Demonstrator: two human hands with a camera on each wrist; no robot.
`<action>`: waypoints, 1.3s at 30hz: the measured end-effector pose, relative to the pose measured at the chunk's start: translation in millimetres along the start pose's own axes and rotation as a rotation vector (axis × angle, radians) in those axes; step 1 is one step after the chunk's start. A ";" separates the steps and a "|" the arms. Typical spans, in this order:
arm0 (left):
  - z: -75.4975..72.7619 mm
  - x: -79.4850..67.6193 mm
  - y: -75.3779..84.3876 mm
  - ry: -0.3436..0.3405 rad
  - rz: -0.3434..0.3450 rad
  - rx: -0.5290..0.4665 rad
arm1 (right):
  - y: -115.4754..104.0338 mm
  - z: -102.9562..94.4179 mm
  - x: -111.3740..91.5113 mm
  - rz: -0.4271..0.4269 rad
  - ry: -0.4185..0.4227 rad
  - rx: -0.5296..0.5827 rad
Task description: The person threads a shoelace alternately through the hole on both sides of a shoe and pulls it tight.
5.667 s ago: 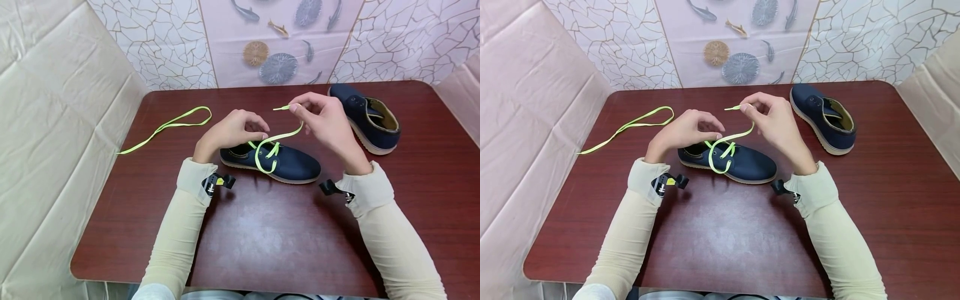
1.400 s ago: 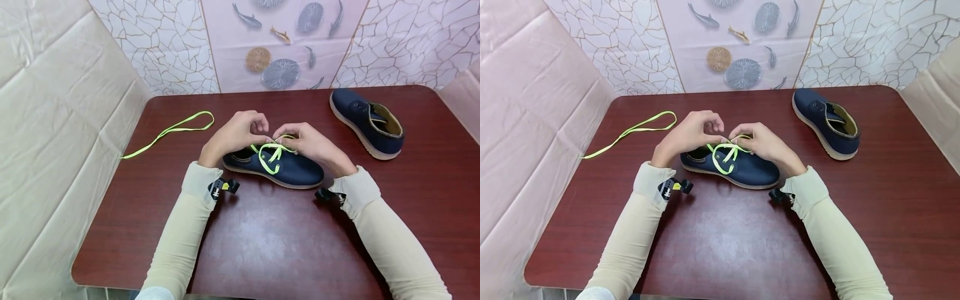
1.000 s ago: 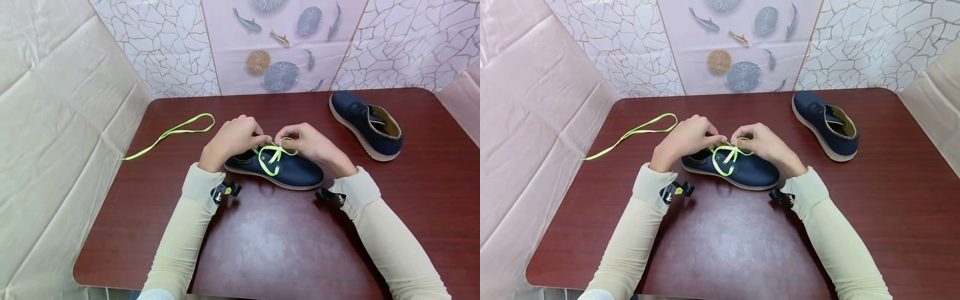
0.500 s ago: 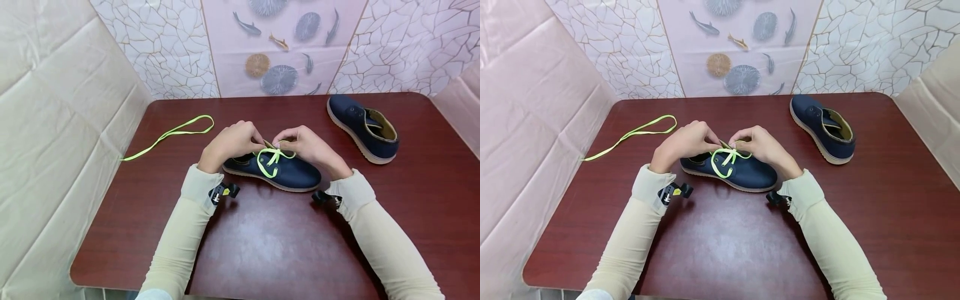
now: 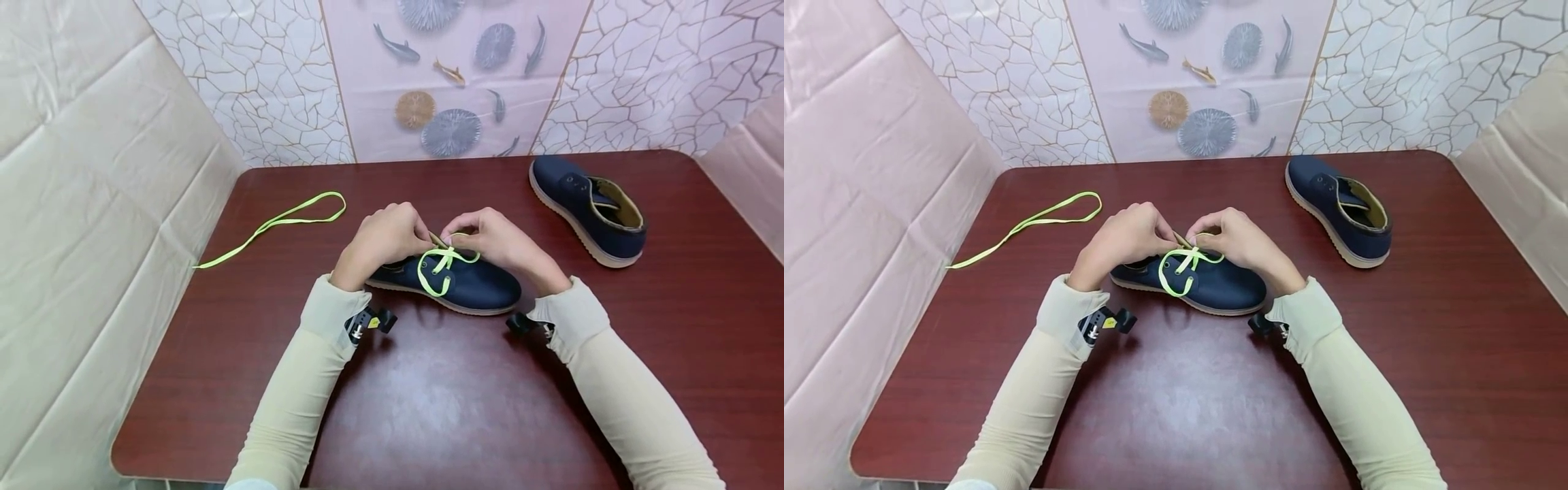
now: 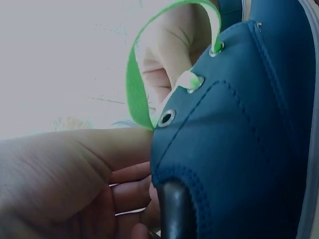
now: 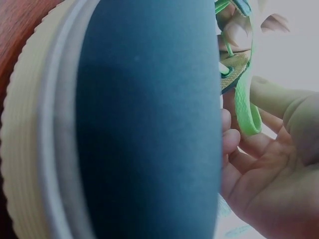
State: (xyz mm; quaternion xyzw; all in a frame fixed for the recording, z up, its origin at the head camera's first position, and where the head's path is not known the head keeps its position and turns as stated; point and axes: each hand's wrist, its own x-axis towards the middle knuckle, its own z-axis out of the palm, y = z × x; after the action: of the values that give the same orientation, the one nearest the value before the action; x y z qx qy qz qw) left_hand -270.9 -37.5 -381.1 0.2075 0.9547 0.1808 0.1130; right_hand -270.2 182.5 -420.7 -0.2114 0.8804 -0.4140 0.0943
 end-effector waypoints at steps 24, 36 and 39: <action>-7.6 -3.5 1.7 -0.002 -0.018 0.003 | -7.4 -4.9 -2.1 -0.022 -0.025 -0.006; -9.9 -7.7 -2.3 -0.037 -0.016 0.024 | -7.0 1.6 -3.7 -0.039 0.000 -0.057; -13.4 -10.2 -3.2 -0.046 -0.007 0.024 | -6.4 1.4 -5.1 -0.042 0.014 -0.069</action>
State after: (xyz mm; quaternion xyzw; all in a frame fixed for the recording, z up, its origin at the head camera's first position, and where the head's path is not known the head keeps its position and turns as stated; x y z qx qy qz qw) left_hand -267.0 -48.7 -368.7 0.2096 0.9547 0.1641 0.1333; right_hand -263.2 180.3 -416.7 -0.2299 0.8902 -0.3866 0.0721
